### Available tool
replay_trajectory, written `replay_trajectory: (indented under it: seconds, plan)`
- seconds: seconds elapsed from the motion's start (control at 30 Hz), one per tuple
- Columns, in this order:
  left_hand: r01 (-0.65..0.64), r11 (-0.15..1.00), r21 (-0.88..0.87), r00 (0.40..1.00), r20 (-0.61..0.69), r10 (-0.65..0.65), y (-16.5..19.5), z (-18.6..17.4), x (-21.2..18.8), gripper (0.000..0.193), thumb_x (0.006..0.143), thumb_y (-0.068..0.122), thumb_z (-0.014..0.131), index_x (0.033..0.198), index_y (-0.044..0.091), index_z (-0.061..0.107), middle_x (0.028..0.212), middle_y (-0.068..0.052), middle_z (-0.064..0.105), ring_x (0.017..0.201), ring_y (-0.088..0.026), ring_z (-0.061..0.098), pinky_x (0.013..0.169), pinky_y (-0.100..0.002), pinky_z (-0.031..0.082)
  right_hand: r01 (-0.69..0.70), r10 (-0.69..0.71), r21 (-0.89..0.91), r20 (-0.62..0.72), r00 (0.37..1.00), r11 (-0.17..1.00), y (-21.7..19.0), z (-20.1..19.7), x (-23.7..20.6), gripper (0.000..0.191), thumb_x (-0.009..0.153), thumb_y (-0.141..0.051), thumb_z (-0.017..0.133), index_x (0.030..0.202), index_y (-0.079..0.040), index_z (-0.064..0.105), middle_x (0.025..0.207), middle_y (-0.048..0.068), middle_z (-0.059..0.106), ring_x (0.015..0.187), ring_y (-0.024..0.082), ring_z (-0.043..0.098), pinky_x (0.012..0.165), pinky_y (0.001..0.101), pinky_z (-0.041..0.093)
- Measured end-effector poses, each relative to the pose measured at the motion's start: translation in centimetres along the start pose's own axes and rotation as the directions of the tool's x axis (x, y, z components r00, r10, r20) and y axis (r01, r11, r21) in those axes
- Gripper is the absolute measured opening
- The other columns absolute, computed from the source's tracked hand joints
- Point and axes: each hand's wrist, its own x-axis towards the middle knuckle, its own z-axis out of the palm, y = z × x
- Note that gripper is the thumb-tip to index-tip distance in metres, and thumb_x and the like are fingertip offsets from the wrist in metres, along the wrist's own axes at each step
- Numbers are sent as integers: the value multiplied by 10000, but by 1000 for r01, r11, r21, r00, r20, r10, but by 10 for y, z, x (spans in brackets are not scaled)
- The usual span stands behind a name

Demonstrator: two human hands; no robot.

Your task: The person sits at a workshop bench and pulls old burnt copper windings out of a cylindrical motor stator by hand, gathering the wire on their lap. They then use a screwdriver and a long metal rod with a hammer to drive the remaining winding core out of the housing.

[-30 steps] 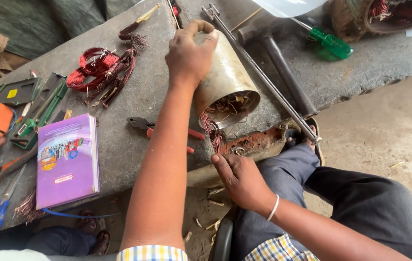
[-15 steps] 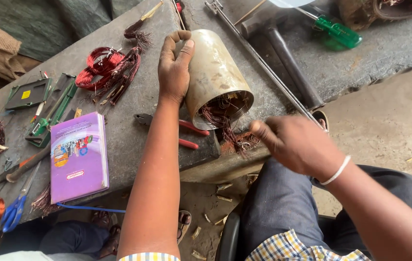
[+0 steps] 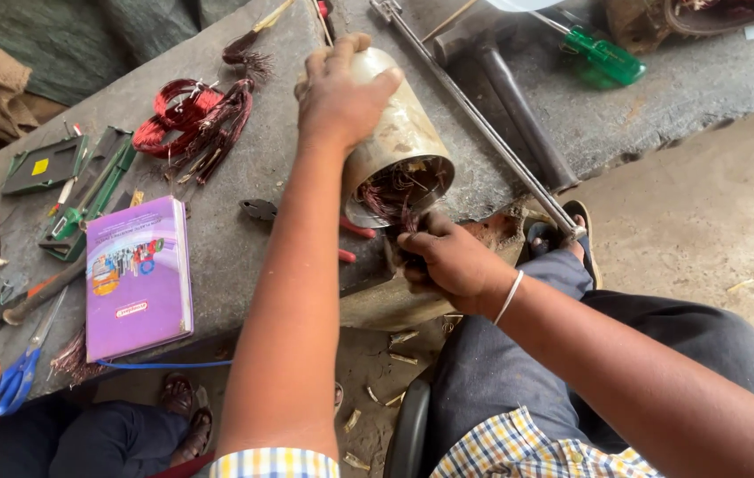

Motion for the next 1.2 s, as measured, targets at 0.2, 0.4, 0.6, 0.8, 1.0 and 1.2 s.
replay_trajectory:
  seconds: [0.2, 0.4, 0.6, 0.8, 1.0, 1.2]
  plan:
    - [57, 994, -96, 998, 13, -56, 4, -11, -10, 594, 748, 445, 742, 1316, 344, 600, 1388, -65, 496, 1285, -371, 460, 1000, -485, 521, 395, -430, -838, 220, 876, 376, 4, 9, -7, 320, 1008, -272, 484, 1151, -34, 643, 621, 123, 521, 545, 306, 548, 495, 474, 449]
    - [63, 997, -39, 996, -68, -65, 20, -13, -12, 456, 772, 375, 772, 1205, 313, 644, 1323, -93, 541, 1249, -399, 456, 935, -515, 549, 559, -619, -811, 350, 703, 176, 7, 72, -38, 347, 1072, -260, 438, 928, -4, 624, 756, 256, 625, 693, 481, 608, 614, 574, 458]
    - [107, 936, -335, 994, 8, -111, 16, -19, -19, 284, 778, 246, 746, 1033, 221, 623, 1196, -104, 602, 1014, -262, 645, 760, -355, 659, 408, -534, -883, 234, 813, 234, -1, 64, -61, 359, 1049, -335, 474, 921, -34, 623, 675, 259, 631, 661, 473, 622, 630, 578, 481]
    - [-31, 676, -736, 995, 40, 89, -18, -20, -20, 281, 845, 145, 776, 957, 151, 518, 867, -22, 569, 753, -126, 627, 661, -266, 620, 379, -534, -890, 200, 822, 251, -2, 57, -69, 353, 1035, -347, 479, 947, -39, 625, 667, 257, 639, 644, 473, 623, 614, 578, 487]
    - [-89, 577, -812, 989, -3, 148, -41, -13, -16, 313, 880, 143, 783, 947, 160, 478, 836, 22, 484, 739, -97, 556, 636, -228, 570, 435, -547, -836, 204, 812, 333, 14, 75, -58, 356, 1041, -345, 467, 1000, -22, 610, 665, 260, 642, 643, 482, 630, 636, 588, 492]
    - [-106, 619, -778, 991, -29, 134, -39, -12, -20, 304, 890, 168, 781, 989, 165, 494, 880, 28, 520, 810, -89, 566, 726, -224, 576, 368, -444, -880, 212, 870, 301, 12, 61, -65, 458, 1026, -445, 452, 1164, -28, 581, 730, 260, 673, 718, 468, 660, 678, 580, 503]
